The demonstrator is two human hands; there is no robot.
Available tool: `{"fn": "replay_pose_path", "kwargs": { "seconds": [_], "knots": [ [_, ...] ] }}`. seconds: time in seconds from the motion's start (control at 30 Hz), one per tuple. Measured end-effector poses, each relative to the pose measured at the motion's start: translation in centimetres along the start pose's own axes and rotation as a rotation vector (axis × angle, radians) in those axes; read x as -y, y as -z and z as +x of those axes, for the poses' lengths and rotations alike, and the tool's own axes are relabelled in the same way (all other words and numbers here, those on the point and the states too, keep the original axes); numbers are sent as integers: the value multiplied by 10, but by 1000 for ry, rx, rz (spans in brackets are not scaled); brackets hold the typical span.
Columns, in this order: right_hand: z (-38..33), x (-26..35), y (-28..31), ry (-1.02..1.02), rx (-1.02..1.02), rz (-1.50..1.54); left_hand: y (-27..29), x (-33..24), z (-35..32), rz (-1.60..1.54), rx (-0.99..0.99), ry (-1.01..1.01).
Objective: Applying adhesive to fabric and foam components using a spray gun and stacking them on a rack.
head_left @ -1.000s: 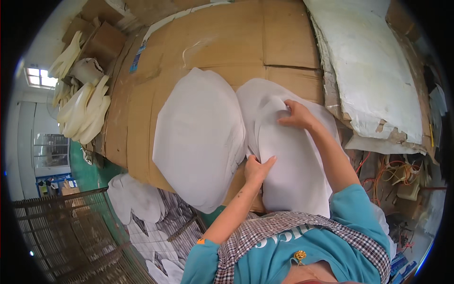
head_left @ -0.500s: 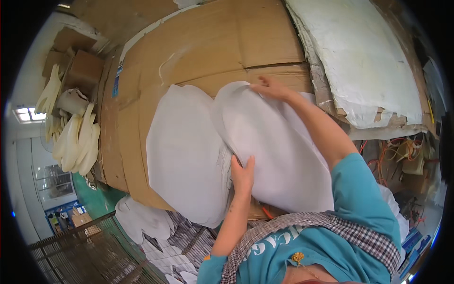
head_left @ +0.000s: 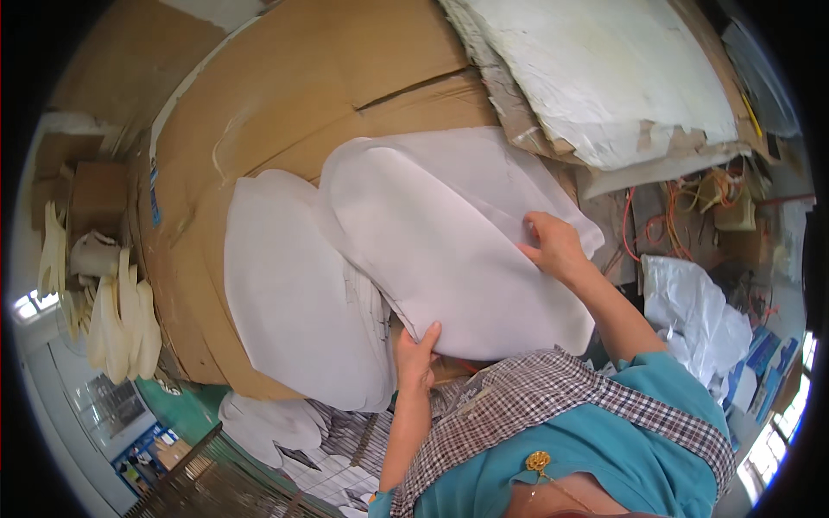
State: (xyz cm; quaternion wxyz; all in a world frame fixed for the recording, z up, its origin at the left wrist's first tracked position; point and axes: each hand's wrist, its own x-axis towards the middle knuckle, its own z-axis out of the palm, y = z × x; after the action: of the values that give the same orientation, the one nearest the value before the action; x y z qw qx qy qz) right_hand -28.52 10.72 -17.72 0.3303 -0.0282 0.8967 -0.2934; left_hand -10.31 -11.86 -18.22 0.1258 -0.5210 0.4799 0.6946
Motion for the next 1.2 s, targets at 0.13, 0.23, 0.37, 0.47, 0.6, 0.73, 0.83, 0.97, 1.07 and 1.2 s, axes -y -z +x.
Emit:
{"fn": "replay_pose_path", "kwargs": {
  "seconds": [0.13,0.23,0.37,0.47,0.6,0.73,0.83,0.97,1.07,1.2],
  "knots": [
    [-16,7,-16,432,-453,-232,-6,10,-11,-133,118,-94],
    [4,8,-36,430,-388,-299,-18,4,-16,-251,160,-199],
    [31,5,-19,350,-205,-219,-40,-20,-30,-379,223,-255],
    [29,9,43,387,-621,-45,-46,-31,-24,-624,311,-186],
    [27,-37,75,481,-768,282,-23,-26,5,-581,289,-56],
    [-3,-130,22,-3,-365,554,-9,-5,24,-359,111,-99],
    [-31,-153,-12,-96,-212,1035,-14,6,11,-230,76,-180],
    [-31,-147,-10,-73,-111,958,-12,21,13,-71,-53,-94],
    [-31,-130,-5,-14,-83,816,-14,20,13,-23,-83,-8],
    [-32,-113,1,21,-124,892,-24,19,12,-107,-126,-128]
  ]
}}
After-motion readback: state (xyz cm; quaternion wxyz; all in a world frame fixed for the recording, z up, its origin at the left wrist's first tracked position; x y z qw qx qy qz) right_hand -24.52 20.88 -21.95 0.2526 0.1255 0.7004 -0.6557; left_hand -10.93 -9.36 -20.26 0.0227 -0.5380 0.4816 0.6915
